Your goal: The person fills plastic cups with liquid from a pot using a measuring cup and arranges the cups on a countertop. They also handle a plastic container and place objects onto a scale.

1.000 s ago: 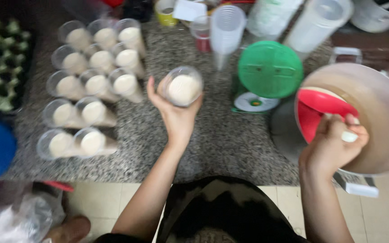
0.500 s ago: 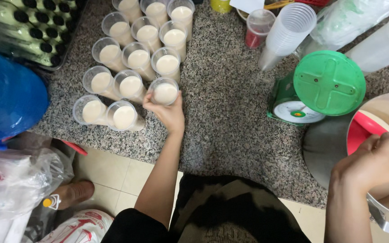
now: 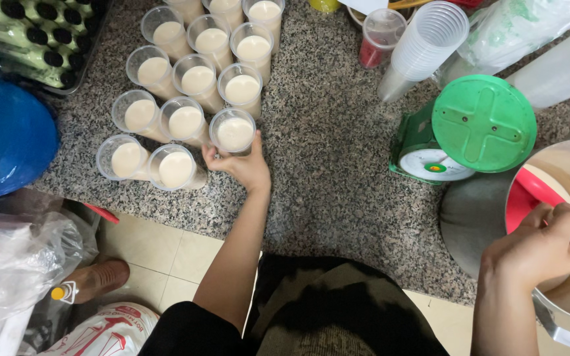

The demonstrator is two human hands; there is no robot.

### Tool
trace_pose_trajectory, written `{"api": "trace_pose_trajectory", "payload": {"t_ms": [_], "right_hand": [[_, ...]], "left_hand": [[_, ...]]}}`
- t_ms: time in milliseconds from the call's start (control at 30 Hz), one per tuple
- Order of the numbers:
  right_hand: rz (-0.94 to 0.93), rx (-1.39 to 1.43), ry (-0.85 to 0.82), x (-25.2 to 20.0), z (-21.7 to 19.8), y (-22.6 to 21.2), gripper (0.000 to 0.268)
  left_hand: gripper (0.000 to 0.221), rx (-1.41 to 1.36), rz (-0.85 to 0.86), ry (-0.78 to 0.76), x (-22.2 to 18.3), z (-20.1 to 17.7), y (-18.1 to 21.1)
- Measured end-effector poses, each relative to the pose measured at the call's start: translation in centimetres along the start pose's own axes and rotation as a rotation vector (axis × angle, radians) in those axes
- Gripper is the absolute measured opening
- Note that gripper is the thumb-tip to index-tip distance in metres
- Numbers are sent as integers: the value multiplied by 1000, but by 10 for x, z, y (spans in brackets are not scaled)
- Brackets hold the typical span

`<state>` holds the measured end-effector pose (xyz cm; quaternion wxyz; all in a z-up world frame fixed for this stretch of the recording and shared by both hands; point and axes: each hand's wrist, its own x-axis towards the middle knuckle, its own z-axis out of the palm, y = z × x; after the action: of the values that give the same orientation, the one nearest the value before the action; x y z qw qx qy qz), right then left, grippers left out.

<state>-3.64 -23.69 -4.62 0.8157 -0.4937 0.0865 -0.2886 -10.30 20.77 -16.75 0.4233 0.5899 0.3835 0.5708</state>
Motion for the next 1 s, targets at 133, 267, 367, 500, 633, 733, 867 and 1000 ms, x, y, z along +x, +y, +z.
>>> {"api": "trace_pose_trajectory", "payload": {"t_ms": [133,267,367,500,633,733,867,1000], "right_hand": [[-29,54,-48,2,-3,-3,32],[-51,-3,-55,3,-7,-6,35],[-65,-81,-92,1,-12,-11,34],[-71,-166,-137,1,-18,-22,33],[-56,-279,-101,1,-30,-35,31],[-168,-547,-90,0,-40,-46,33],[-300,-846,-201,2,-51,-63,30],[-239,-1126,-224,3,-47,-76,18]], "left_hand": [[108,377,-175,29,-45,14,4],[56,27,-425,-514,-111,52,52],[32,-416,-380,-830,-109,118,87],[28,-323,-92,-830,-90,215,117],[38,-180,-133,-830,-78,277,117],[44,84,-68,-802,-74,289,108],[42,222,-10,-776,-66,291,110],[34,246,-139,-849,-51,284,129]]}}
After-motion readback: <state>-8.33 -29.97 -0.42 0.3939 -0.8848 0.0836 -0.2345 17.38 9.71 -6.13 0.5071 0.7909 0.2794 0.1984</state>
